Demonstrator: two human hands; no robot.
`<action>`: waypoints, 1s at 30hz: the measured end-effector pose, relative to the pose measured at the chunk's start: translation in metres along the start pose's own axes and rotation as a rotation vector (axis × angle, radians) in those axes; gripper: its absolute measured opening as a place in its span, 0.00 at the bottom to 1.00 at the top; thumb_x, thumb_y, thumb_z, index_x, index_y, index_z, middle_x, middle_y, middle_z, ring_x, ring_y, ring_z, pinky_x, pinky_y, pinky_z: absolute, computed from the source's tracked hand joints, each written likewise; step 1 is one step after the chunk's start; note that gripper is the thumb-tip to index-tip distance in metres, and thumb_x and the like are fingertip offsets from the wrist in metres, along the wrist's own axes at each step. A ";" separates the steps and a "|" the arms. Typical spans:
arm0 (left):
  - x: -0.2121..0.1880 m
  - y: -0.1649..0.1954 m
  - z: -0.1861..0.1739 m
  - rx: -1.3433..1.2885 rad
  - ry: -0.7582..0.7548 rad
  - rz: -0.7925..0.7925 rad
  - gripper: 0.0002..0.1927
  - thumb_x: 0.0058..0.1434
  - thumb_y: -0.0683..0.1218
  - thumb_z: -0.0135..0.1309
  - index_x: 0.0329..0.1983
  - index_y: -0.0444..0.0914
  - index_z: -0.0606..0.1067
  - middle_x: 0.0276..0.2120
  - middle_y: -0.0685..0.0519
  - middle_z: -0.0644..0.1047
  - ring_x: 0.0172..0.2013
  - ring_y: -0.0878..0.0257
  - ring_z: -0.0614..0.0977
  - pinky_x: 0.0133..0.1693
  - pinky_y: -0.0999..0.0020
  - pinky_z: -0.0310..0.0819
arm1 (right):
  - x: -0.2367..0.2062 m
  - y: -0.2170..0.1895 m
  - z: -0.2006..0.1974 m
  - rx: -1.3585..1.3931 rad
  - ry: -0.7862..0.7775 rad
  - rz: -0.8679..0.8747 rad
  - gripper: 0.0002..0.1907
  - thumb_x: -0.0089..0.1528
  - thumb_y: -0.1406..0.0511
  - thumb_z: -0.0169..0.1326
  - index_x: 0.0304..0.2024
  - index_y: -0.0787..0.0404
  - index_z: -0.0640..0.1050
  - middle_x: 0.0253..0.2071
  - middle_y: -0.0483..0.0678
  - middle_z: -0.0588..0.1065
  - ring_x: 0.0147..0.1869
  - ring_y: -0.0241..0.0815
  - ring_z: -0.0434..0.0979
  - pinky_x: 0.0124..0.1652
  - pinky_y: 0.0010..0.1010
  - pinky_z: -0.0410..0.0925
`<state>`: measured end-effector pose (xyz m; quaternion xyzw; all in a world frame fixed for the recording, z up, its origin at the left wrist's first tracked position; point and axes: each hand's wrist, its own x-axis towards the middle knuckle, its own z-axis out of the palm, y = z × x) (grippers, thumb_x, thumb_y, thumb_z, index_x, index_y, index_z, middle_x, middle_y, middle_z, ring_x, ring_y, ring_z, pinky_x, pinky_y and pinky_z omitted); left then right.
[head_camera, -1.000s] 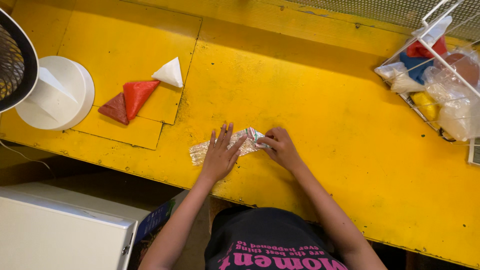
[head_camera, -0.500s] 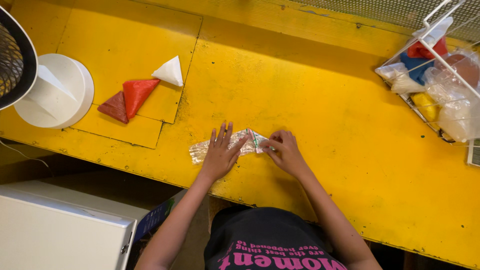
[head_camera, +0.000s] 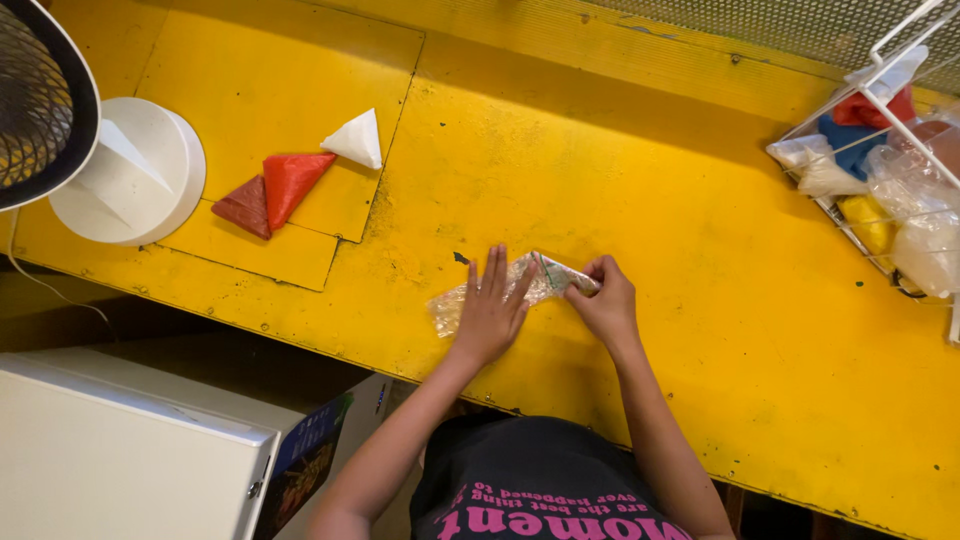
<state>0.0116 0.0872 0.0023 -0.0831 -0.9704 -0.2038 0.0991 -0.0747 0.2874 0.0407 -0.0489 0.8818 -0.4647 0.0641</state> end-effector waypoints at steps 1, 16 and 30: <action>0.004 0.010 0.007 0.008 0.009 -0.026 0.36 0.71 0.54 0.44 0.80 0.46 0.50 0.77 0.33 0.45 0.77 0.41 0.44 0.71 0.35 0.33 | -0.002 -0.001 0.000 0.038 0.039 -0.005 0.16 0.53 0.67 0.65 0.40 0.62 0.74 0.31 0.49 0.76 0.32 0.38 0.76 0.33 0.30 0.71; 0.004 -0.002 -0.007 -0.712 0.040 -0.065 0.44 0.64 0.39 0.41 0.79 0.31 0.36 0.78 0.35 0.42 0.77 0.42 0.41 0.74 0.46 0.31 | -0.021 -0.020 0.053 -0.171 -0.004 -0.236 0.17 0.54 0.74 0.62 0.45 0.61 0.75 0.34 0.54 0.75 0.34 0.50 0.77 0.35 0.39 0.70; 0.002 -0.002 0.009 -0.482 0.024 -0.007 0.35 0.72 0.42 0.42 0.79 0.35 0.47 0.77 0.41 0.54 0.78 0.45 0.51 0.75 0.45 0.40 | -0.022 -0.009 0.044 -0.229 -0.144 -0.245 0.30 0.56 0.63 0.68 0.60 0.54 0.76 0.39 0.52 0.73 0.40 0.49 0.73 0.42 0.40 0.69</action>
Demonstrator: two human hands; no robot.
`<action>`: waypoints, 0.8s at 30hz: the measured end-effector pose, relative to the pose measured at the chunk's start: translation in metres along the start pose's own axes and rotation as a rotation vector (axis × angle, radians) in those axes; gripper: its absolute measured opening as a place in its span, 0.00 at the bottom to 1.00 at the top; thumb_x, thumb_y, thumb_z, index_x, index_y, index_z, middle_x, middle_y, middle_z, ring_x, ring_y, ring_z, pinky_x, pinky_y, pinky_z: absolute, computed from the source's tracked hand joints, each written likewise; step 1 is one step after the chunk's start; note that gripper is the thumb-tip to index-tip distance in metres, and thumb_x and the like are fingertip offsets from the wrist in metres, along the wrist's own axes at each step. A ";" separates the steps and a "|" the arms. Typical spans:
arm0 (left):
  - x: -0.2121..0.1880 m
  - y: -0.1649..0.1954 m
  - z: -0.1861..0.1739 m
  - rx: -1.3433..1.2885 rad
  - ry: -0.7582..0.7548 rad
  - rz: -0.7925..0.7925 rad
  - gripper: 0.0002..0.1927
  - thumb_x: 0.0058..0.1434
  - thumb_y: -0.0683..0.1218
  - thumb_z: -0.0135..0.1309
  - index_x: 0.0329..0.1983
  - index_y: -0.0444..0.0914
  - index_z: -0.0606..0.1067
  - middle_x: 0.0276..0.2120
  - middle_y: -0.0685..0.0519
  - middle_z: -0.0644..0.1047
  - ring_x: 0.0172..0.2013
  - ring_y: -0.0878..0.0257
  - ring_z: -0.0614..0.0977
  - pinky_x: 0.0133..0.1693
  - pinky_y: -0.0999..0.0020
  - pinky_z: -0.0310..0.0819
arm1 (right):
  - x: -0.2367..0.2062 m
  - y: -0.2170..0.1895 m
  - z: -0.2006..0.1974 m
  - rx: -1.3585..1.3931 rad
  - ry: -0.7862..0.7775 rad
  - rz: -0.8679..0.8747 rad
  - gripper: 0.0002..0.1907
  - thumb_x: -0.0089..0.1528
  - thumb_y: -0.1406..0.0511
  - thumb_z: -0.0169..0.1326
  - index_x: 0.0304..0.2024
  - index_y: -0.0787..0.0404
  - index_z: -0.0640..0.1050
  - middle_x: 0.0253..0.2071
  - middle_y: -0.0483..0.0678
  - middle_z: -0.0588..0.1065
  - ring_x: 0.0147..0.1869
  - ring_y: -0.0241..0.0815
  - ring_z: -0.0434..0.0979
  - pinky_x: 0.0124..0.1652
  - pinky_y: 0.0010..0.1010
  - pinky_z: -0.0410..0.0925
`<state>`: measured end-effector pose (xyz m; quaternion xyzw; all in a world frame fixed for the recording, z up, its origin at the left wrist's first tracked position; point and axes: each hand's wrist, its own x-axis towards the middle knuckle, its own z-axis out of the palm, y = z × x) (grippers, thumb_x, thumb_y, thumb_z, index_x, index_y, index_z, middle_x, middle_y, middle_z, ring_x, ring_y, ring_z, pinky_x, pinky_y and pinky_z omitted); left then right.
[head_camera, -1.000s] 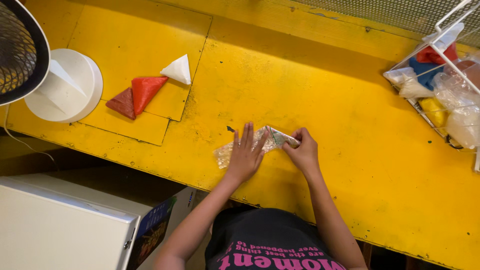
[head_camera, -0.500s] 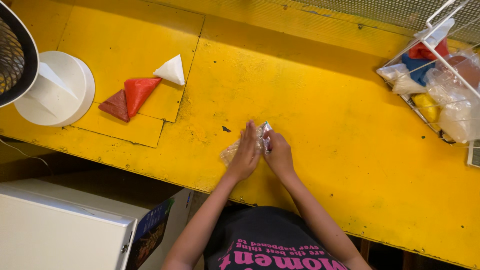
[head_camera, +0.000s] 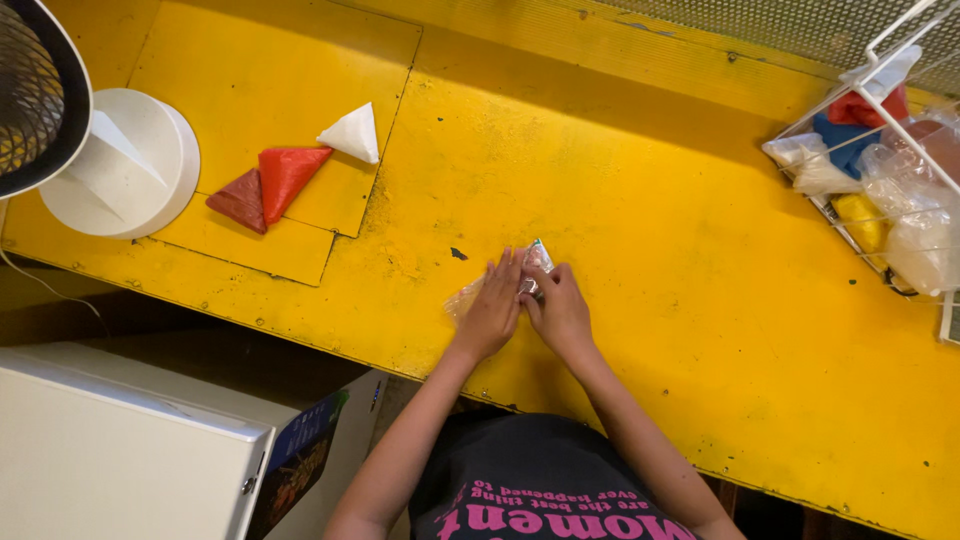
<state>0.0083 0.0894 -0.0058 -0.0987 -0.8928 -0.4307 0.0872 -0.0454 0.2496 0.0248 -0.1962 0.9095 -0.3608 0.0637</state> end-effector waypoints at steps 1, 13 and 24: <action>0.001 0.000 0.003 0.031 -0.003 -0.001 0.36 0.70 0.42 0.42 0.79 0.34 0.46 0.77 0.41 0.54 0.77 0.44 0.51 0.74 0.44 0.41 | -0.002 -0.002 -0.001 -0.112 0.105 -0.035 0.35 0.51 0.62 0.70 0.61 0.54 0.74 0.42 0.55 0.72 0.44 0.52 0.71 0.44 0.42 0.67; -0.001 0.000 0.006 0.126 -0.003 -0.003 0.39 0.67 0.41 0.42 0.80 0.33 0.44 0.78 0.43 0.51 0.78 0.44 0.49 0.74 0.42 0.41 | 0.011 0.006 0.007 -0.025 0.186 0.075 0.23 0.55 0.59 0.67 0.50 0.58 0.75 0.36 0.48 0.74 0.48 0.51 0.70 0.49 0.47 0.61; -0.025 0.011 -0.022 0.482 0.053 -0.161 0.36 0.71 0.59 0.44 0.79 0.43 0.54 0.78 0.43 0.49 0.77 0.47 0.45 0.72 0.40 0.33 | 0.014 -0.043 0.008 0.214 0.144 0.080 0.26 0.56 0.72 0.57 0.57 0.65 0.69 0.43 0.55 0.66 0.36 0.48 0.72 0.35 0.38 0.70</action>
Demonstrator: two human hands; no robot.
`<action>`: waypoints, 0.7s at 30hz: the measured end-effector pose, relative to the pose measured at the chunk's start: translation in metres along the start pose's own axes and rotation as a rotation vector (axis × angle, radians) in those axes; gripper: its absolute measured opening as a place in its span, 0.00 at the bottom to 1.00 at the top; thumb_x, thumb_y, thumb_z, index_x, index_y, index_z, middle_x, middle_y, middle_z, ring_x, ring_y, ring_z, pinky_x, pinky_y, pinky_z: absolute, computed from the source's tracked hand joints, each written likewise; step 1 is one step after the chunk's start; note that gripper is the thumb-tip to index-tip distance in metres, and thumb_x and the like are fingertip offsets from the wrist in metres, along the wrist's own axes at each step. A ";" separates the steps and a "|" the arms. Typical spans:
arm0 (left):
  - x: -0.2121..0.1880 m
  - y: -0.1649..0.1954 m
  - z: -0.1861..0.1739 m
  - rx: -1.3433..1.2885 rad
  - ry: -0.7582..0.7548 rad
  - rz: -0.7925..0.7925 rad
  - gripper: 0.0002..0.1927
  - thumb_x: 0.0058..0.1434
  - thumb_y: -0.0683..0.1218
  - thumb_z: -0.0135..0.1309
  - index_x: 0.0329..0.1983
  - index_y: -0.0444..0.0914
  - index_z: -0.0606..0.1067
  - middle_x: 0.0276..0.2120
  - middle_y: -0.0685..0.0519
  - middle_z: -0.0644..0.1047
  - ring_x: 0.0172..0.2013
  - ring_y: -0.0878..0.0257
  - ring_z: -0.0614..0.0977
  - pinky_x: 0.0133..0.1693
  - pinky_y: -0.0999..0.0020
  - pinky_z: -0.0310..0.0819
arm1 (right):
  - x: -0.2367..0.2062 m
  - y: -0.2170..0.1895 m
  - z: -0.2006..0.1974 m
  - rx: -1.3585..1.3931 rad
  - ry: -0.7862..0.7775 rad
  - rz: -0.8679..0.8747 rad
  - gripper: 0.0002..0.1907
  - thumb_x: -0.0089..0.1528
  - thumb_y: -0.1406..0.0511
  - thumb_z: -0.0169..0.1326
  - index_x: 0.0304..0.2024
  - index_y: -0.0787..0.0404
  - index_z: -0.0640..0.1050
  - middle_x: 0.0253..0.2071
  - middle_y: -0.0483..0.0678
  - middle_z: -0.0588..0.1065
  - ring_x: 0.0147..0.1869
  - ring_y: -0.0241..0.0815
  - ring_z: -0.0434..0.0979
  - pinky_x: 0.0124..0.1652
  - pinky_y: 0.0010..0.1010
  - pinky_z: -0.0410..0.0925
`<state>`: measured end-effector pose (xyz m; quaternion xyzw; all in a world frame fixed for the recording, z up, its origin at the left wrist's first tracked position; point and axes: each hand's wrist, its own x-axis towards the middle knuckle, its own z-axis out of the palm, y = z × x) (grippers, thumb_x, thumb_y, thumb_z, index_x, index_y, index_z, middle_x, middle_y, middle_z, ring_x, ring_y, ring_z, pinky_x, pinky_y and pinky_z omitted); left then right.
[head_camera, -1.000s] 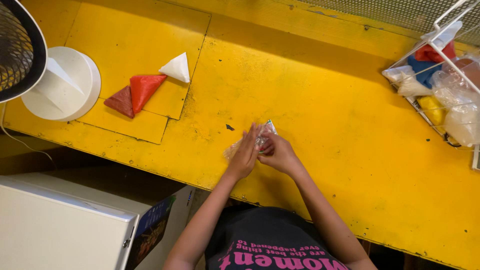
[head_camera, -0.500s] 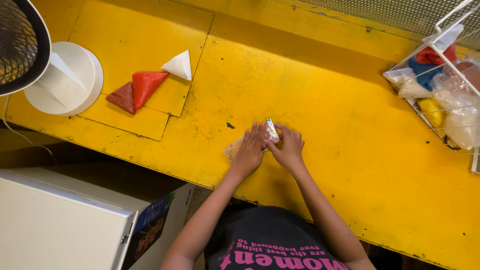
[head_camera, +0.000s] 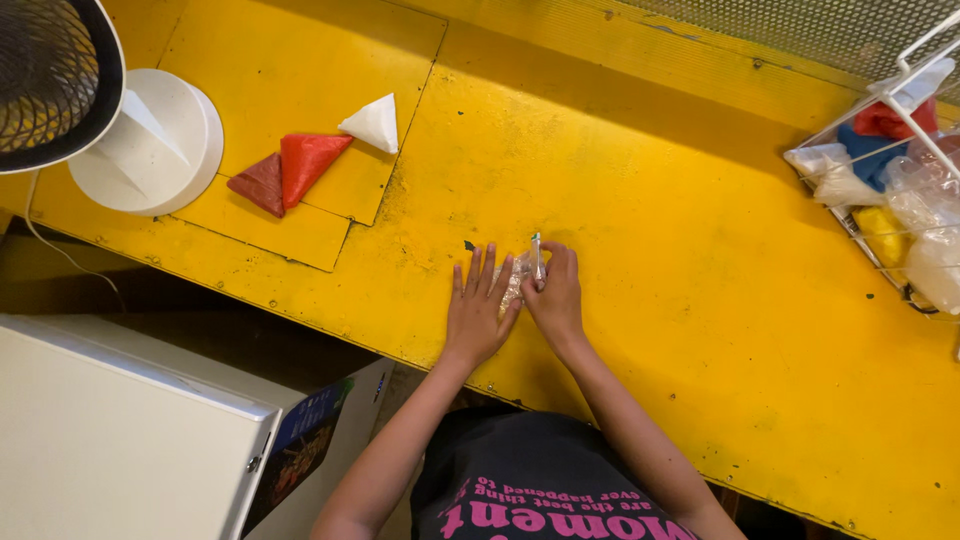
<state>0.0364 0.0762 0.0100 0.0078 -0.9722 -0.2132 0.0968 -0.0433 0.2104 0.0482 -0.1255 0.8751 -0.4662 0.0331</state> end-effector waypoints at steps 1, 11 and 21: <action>0.000 0.001 -0.001 0.005 0.002 0.003 0.36 0.70 0.59 0.44 0.79 0.43 0.54 0.78 0.43 0.49 0.77 0.47 0.45 0.72 0.39 0.33 | 0.000 -0.002 0.001 0.019 -0.019 0.003 0.27 0.56 0.72 0.56 0.59 0.63 0.69 0.44 0.55 0.66 0.37 0.48 0.72 0.35 0.37 0.71; -0.003 -0.003 0.004 -0.051 -0.003 -0.006 0.46 0.67 0.60 0.46 0.78 0.31 0.45 0.78 0.39 0.48 0.78 0.47 0.45 0.73 0.40 0.32 | 0.063 0.021 -0.019 0.077 -0.661 -0.087 0.29 0.60 0.61 0.62 0.62 0.61 0.72 0.33 0.50 0.77 0.35 0.45 0.78 0.37 0.32 0.72; -0.002 -0.002 0.000 -0.083 0.016 0.003 0.49 0.62 0.58 0.50 0.78 0.30 0.44 0.77 0.37 0.46 0.78 0.46 0.44 0.73 0.42 0.30 | 0.060 0.000 0.011 -0.344 -0.328 -0.026 0.33 0.53 0.52 0.69 0.53 0.61 0.74 0.37 0.57 0.78 0.42 0.53 0.80 0.40 0.41 0.71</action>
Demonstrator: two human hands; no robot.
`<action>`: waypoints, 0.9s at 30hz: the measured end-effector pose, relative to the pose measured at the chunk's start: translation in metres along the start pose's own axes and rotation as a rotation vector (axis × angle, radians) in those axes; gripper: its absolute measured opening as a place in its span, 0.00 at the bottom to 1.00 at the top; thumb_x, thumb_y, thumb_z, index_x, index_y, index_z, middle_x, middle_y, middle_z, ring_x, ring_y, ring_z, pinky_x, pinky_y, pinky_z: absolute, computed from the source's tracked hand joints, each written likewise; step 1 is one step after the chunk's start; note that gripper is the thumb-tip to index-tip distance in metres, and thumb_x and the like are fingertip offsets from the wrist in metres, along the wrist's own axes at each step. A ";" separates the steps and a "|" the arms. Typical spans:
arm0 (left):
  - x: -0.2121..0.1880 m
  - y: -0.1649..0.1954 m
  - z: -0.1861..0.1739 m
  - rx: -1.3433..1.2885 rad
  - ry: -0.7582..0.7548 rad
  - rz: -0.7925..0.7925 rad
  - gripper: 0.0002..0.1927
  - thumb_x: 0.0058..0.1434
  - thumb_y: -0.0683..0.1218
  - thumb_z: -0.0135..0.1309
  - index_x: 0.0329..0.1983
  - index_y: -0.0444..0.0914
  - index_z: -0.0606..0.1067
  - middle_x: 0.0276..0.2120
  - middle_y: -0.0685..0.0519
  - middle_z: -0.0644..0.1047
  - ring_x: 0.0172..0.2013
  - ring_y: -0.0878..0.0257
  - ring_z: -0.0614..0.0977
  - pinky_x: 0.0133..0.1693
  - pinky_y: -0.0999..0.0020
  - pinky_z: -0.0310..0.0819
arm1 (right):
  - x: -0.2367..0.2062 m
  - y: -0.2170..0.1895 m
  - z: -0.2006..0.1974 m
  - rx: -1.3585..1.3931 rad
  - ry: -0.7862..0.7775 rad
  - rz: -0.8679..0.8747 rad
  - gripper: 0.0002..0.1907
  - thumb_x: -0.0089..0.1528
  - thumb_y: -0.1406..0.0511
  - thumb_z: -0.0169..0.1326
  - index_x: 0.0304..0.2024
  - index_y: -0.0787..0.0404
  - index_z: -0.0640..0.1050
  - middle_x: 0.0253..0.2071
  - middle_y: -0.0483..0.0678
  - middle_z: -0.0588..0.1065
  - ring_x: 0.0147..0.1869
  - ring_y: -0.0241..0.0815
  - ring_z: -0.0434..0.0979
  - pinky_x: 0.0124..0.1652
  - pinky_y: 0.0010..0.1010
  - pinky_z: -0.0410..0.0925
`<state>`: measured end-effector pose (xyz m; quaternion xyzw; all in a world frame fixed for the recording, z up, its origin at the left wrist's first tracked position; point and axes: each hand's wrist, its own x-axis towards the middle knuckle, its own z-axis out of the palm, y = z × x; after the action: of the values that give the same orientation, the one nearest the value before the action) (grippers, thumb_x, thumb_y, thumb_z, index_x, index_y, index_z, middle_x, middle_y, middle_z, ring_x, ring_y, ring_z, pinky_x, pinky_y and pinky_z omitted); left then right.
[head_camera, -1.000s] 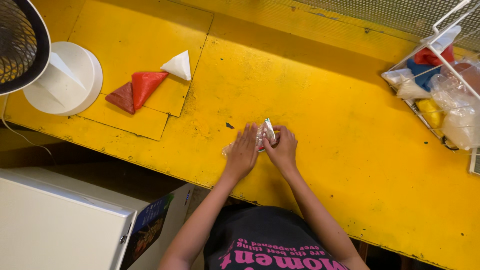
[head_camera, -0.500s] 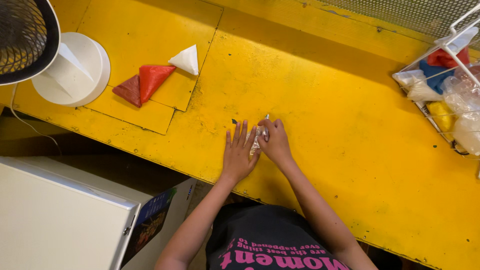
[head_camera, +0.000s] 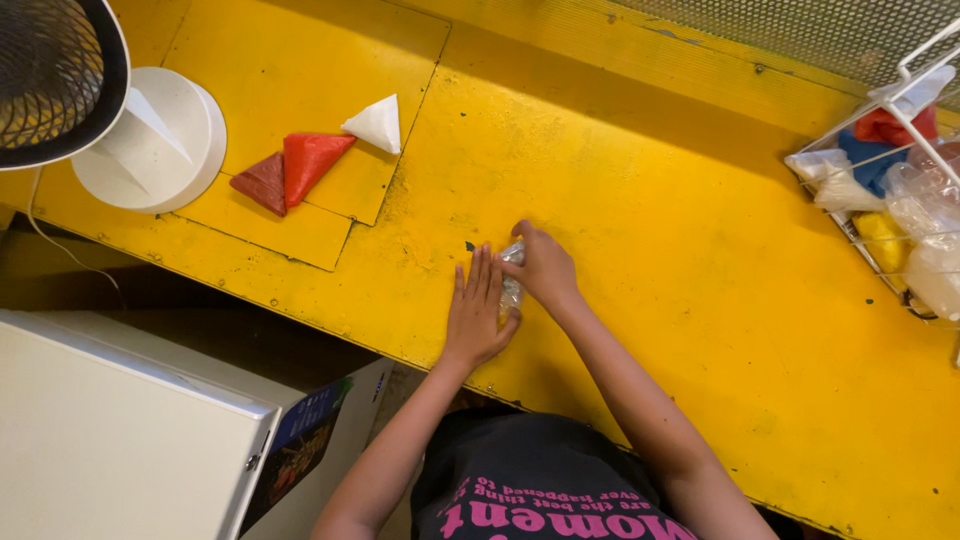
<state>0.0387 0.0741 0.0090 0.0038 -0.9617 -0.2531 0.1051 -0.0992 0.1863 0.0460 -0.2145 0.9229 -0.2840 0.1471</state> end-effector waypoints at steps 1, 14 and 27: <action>0.001 0.001 -0.001 0.017 -0.032 -0.020 0.50 0.61 0.58 0.50 0.78 0.30 0.45 0.77 0.36 0.45 0.78 0.46 0.44 0.73 0.43 0.30 | -0.005 -0.002 0.003 -0.062 0.133 -0.009 0.37 0.50 0.52 0.71 0.55 0.61 0.73 0.39 0.58 0.77 0.43 0.56 0.79 0.38 0.43 0.71; -0.007 -0.010 0.006 0.058 -0.064 -0.038 0.46 0.67 0.59 0.47 0.78 0.28 0.46 0.77 0.35 0.45 0.77 0.44 0.42 0.72 0.41 0.29 | -0.050 0.000 0.025 0.423 0.169 0.100 0.25 0.53 0.66 0.66 0.50 0.63 0.71 0.33 0.50 0.77 0.37 0.44 0.80 0.38 0.35 0.73; -0.047 -0.012 -0.056 -0.237 0.048 -0.059 0.44 0.56 0.52 0.60 0.74 0.41 0.59 0.70 0.46 0.65 0.71 0.44 0.59 0.70 0.44 0.48 | -0.069 0.005 0.029 0.105 0.327 -0.388 0.19 0.54 0.73 0.59 0.47 0.58 0.76 0.38 0.53 0.71 0.39 0.55 0.75 0.38 0.42 0.70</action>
<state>0.0960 0.0395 0.0418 0.0257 -0.9216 -0.3680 0.1205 -0.0300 0.2097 0.0306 -0.3309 0.8599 -0.3854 -0.0506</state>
